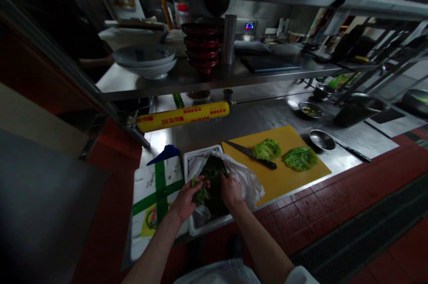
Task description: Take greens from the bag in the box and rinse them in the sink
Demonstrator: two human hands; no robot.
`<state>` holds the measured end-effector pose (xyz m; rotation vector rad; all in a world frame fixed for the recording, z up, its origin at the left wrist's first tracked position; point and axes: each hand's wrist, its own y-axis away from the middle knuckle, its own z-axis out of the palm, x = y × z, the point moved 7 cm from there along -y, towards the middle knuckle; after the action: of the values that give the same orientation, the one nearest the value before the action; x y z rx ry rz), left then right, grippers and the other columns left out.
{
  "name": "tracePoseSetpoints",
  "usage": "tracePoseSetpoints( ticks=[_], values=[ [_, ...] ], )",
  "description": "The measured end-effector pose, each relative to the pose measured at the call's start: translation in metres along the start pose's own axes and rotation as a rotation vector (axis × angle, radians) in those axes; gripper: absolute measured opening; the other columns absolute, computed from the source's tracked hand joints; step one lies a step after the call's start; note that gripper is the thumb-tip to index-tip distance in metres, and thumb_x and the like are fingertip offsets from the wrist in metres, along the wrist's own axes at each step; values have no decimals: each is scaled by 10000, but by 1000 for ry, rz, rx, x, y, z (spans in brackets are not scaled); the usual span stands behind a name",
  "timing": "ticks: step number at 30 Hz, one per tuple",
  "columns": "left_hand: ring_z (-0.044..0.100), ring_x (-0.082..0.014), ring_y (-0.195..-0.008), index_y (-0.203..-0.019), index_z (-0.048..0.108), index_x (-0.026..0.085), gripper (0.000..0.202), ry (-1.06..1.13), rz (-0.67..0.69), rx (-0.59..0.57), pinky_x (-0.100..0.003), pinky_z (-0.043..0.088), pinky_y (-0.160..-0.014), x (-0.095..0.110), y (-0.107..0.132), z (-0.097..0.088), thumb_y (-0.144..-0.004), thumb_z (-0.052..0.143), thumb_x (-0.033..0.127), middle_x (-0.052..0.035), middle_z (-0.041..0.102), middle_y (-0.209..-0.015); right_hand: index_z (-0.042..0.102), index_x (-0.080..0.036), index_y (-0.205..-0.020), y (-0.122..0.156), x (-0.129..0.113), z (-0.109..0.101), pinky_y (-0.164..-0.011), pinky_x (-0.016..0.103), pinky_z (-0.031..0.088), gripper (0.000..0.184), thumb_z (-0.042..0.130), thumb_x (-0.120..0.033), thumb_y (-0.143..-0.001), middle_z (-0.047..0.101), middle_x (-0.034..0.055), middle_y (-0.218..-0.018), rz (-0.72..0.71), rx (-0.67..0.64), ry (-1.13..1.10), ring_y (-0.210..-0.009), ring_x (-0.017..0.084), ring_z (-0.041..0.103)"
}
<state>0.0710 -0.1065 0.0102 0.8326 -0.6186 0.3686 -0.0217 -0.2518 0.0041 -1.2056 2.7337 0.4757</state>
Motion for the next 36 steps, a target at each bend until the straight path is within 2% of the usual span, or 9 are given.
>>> tracePoseSetpoints(
  ticks=[4,8,11,16,21,24,30,33,36],
  values=[
    [746,-224,-819,-1204,622,152,590,-34,29,-8,-298,591,-703,-3,-7,-8,-674,860,256,-96,789,-913,613,-229,-1189,-3,-3,-2,-689,310,460,335,362,-146,-983,701,101,-1112,-16,6,12,-892,227,716],
    [700,-186,-660,-1011,632,167,383,-28,118,190,-273,566,-612,-2,-16,-36,-669,795,223,-30,725,-710,580,-211,-1198,-13,0,-6,-689,304,452,328,354,-131,-974,716,107,-1127,-18,10,4,-929,222,717],
    [689,-185,-635,-955,612,183,339,-31,156,248,-269,556,-569,0,-19,-48,-661,777,218,4,684,-673,576,-204,-1172,-17,3,-10,-673,307,437,331,352,-107,-947,738,98,-1093,-17,9,-5,-927,221,722],
    [675,-177,-626,-1000,605,200,342,5,167,235,-273,570,-566,8,-14,-48,-694,755,177,6,671,-680,529,-170,-1229,-13,5,-16,-708,324,453,382,387,-78,-887,737,111,-1154,-6,20,-10,-985,237,719],
    [695,-179,-665,-980,592,204,263,145,74,228,-317,621,-638,16,-4,-51,-761,697,104,-6,676,-717,509,-164,-1251,-11,0,-22,-733,327,477,394,400,-80,-882,735,123,-1149,-31,26,11,-1006,249,716],
    [696,-169,-671,-1038,596,207,281,186,33,214,-329,633,-672,17,-1,-51,-795,666,84,-3,673,-734,513,-155,-1260,-11,-3,-26,-747,334,498,404,367,-59,-896,737,141,-1125,-41,22,38,-982,258,724],
    [696,-165,-670,-1087,572,213,302,152,34,207,-340,638,-684,19,3,-47,-820,648,92,14,656,-723,548,-170,-1309,-10,-17,-24,-825,399,551,473,301,-37,-928,713,168,-1181,-94,-6,109,-1095,314,691],
    [694,-163,-672,-1076,572,212,295,141,46,210,-332,630,-684,20,5,-48,-816,659,102,11,664,-716,567,-163,-1311,-15,-18,-23,-807,375,559,482,295,-48,-929,730,168,-1147,-77,-21,100,-1037,296,716],
    [695,-170,-673,-1120,569,229,376,118,64,200,-322,617,-668,20,6,-51,-783,692,114,12,679,-724,579,-141,-1290,-21,-19,-29,-791,369,555,469,334,-51,-901,737,181,-1131,-62,-7,66,-1000,299,729]
  ],
)
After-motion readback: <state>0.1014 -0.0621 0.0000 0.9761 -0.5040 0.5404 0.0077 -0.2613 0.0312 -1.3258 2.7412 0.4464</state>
